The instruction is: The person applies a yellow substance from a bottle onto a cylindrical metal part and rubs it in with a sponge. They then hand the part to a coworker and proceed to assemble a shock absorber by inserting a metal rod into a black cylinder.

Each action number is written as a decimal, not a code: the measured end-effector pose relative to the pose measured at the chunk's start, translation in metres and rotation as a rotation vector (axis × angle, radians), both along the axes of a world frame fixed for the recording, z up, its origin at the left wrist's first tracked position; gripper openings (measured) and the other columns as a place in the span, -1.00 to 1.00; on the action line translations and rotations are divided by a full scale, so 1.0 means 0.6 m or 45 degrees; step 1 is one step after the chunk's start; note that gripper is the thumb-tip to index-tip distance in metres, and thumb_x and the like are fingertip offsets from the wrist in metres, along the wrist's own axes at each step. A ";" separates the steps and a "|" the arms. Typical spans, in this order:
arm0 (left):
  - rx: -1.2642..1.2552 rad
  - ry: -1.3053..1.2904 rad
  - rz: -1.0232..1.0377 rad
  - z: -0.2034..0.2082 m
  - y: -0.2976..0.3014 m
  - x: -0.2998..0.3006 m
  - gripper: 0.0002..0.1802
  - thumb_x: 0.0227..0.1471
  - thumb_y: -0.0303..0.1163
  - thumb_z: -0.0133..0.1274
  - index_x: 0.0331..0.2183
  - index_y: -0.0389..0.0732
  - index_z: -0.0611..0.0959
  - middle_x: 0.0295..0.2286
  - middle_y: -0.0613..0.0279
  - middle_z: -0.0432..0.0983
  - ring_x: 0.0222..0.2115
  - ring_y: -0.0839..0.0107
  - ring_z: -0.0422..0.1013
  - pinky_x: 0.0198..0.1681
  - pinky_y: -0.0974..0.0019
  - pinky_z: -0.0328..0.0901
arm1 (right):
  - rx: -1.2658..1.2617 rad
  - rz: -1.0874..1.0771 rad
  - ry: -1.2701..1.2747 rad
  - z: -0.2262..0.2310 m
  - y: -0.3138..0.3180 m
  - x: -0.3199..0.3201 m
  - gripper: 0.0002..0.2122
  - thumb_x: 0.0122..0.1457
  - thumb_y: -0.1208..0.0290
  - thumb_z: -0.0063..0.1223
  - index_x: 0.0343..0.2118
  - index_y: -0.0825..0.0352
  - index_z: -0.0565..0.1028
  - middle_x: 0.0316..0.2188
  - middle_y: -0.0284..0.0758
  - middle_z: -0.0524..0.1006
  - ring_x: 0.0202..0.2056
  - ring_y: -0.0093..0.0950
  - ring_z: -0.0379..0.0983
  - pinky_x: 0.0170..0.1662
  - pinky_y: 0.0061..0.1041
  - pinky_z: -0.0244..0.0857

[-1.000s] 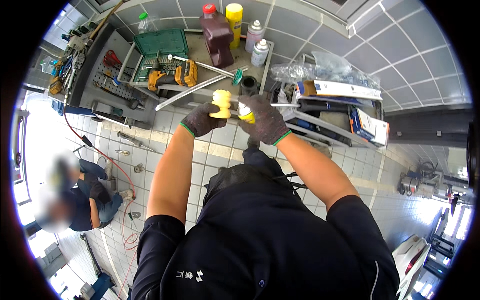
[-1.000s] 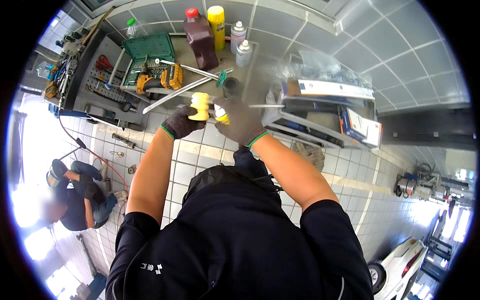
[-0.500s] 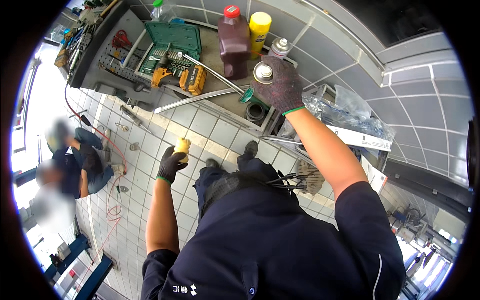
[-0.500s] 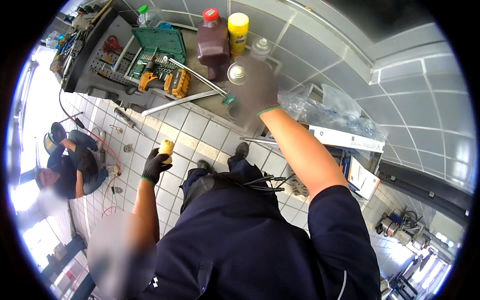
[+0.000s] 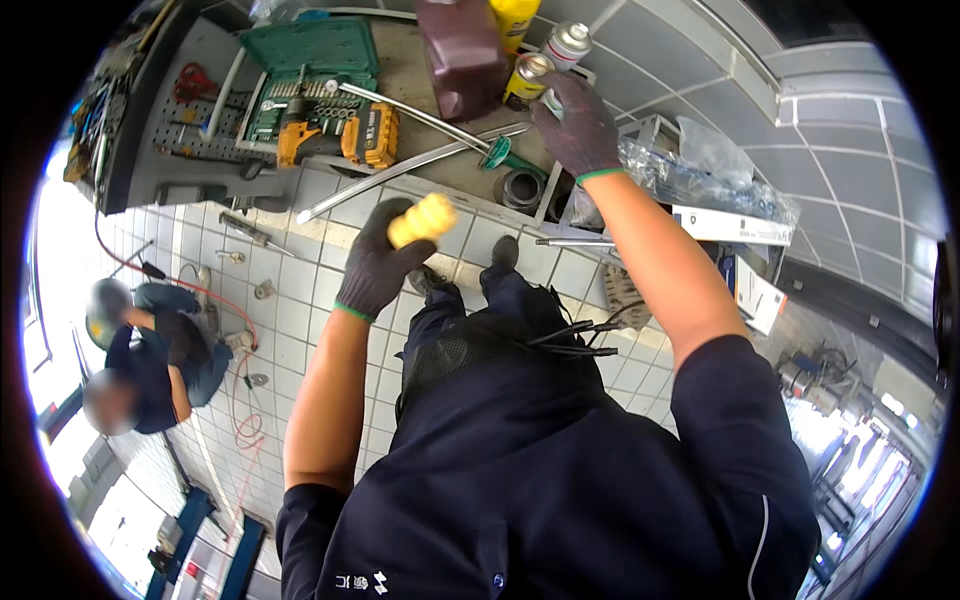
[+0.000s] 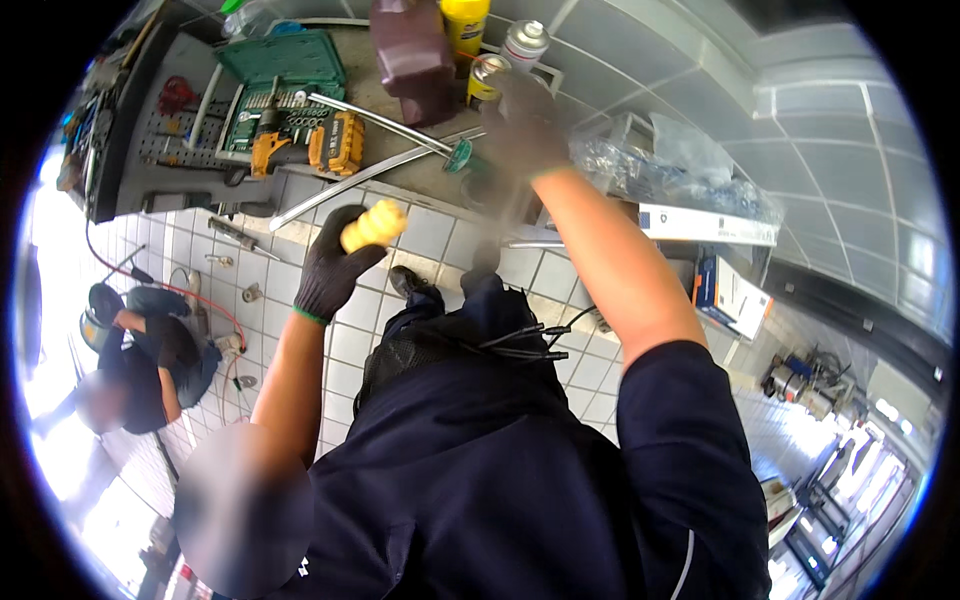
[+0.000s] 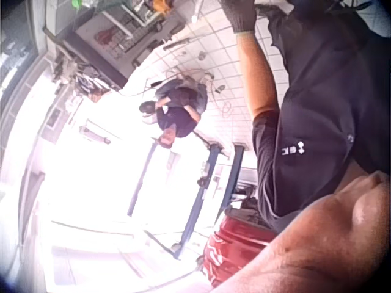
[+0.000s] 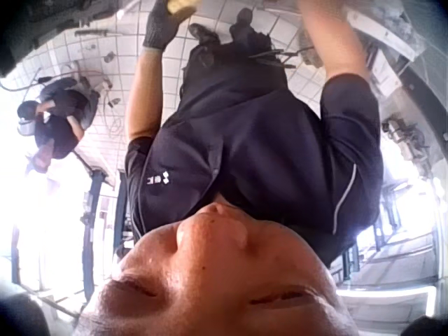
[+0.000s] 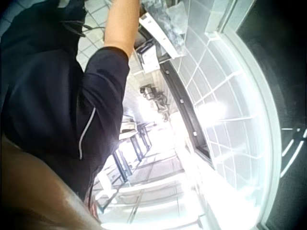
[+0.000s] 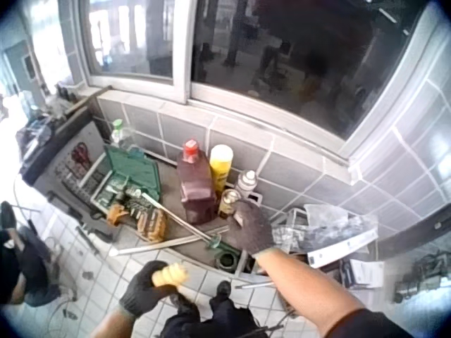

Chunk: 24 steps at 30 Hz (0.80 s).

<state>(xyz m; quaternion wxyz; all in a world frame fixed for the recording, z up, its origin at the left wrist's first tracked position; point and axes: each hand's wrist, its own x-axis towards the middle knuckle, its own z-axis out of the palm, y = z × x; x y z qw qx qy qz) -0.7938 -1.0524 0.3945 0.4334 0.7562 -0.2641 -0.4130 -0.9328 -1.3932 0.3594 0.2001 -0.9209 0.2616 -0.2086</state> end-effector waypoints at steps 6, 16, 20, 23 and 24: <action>-0.097 -0.006 -0.420 -0.013 -0.186 -0.021 -0.29 0.11 -0.22 0.47 0.21 -0.20 0.58 -0.07 0.09 0.64 -0.07 0.26 0.58 0.05 0.14 0.48 | 0.427 0.238 0.409 -0.011 0.056 -0.164 -0.27 0.15 0.32 0.44 0.40 0.19 0.39 0.27 -0.09 0.54 0.28 -0.06 0.49 0.37 -0.14 0.36; 0.145 -0.096 -0.401 -0.073 -0.223 -0.044 -0.33 0.18 -0.25 0.41 0.24 -0.22 0.55 -0.06 0.05 0.62 -0.12 0.32 0.57 0.00 0.20 0.48 | 0.852 0.369 0.150 -0.151 0.064 -0.118 -0.09 -0.17 0.08 0.66 0.31 0.12 0.43 0.15 -0.14 0.61 0.16 0.00 0.54 0.26 -0.08 0.43; 0.211 -0.088 -0.334 -0.060 -0.209 -0.034 -0.39 0.22 -0.25 0.36 0.21 -0.23 0.56 -0.07 0.06 0.61 -0.08 0.31 0.54 0.04 0.18 0.46 | 0.728 0.351 0.371 -0.168 0.070 -0.087 -0.26 -0.12 0.08 0.61 0.18 0.10 0.52 0.05 -0.13 0.64 0.12 -0.08 0.58 0.22 -0.11 0.46; 0.224 -0.438 -0.462 -0.053 -0.214 -0.026 -0.38 0.18 -0.22 0.36 0.19 -0.21 0.57 -0.06 -0.06 0.62 -0.06 0.11 0.58 0.08 0.09 0.47 | 0.667 0.391 0.290 -0.175 0.070 -0.074 -0.42 -0.09 0.12 0.53 0.04 0.11 0.59 -0.01 -0.18 0.67 0.08 -0.10 0.59 0.18 -0.08 0.47; 0.226 -0.517 -0.500 -0.051 -0.220 -0.024 -0.37 0.16 -0.21 0.36 0.19 -0.21 0.57 -0.05 -0.09 0.62 -0.05 0.06 0.58 0.09 0.07 0.46 | 0.642 0.396 0.234 -0.172 0.069 -0.073 -0.45 -0.09 0.13 0.52 0.02 0.11 0.60 -0.02 -0.19 0.67 0.08 -0.09 0.59 0.18 -0.08 0.47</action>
